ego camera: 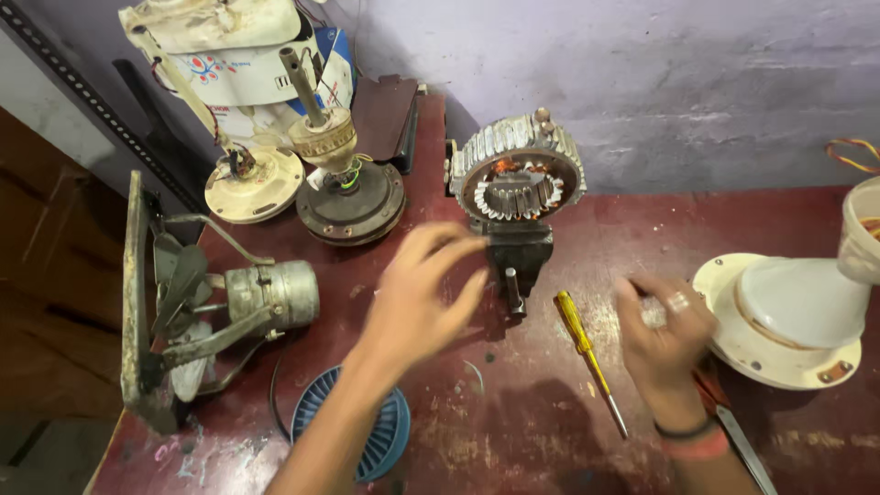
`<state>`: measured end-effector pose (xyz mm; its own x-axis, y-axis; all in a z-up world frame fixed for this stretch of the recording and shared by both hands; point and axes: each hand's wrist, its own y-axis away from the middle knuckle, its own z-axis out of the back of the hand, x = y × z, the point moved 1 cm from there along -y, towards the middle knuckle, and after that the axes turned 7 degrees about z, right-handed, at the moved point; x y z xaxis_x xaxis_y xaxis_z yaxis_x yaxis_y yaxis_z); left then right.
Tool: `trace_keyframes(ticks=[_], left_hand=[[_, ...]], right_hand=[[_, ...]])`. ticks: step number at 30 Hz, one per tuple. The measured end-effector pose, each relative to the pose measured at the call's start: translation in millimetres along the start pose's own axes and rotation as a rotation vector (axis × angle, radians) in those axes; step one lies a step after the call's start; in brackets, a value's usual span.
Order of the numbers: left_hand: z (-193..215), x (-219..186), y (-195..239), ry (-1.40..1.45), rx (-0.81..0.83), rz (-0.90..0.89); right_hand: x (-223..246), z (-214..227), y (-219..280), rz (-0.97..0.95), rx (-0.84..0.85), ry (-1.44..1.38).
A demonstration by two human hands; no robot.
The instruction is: The person works on a disassembled electric motor rotor clamped in a bench vise. They use a yellow screwdriver to adjust and press down copper windings and white insulating material within the rotor slots. The person rotates the rotor to access different sections and continues the adjustment process throughout the clip.
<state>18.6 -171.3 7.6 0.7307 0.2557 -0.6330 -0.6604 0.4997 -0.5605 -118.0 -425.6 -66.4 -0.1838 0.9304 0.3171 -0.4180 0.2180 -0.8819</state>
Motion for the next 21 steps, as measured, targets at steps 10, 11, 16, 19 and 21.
trace_keyframes(ticks=[10,11,16,19,21], left_hand=[[-95.3,31.6,-52.7,0.065,0.084,-0.333],[-99.7,35.8,-50.2,0.058,0.1,-0.336],[-106.7,54.1,-39.3,0.069,0.158,-0.291],[-108.6,59.4,-37.3,0.098,0.162,-0.263],[-110.2,62.3,-36.2,0.134,0.163,-0.241]], right_hand=[[36.1,-43.6,-37.8,-0.389,0.426,-0.05],[36.5,-44.0,-36.3,-0.382,0.432,-0.044],[43.6,-39.2,-34.5,-0.465,0.452,-0.101],[51.7,-37.3,-41.4,-0.47,0.475,-0.055],[54.8,-36.0,-48.1,-0.456,0.502,-0.018]])
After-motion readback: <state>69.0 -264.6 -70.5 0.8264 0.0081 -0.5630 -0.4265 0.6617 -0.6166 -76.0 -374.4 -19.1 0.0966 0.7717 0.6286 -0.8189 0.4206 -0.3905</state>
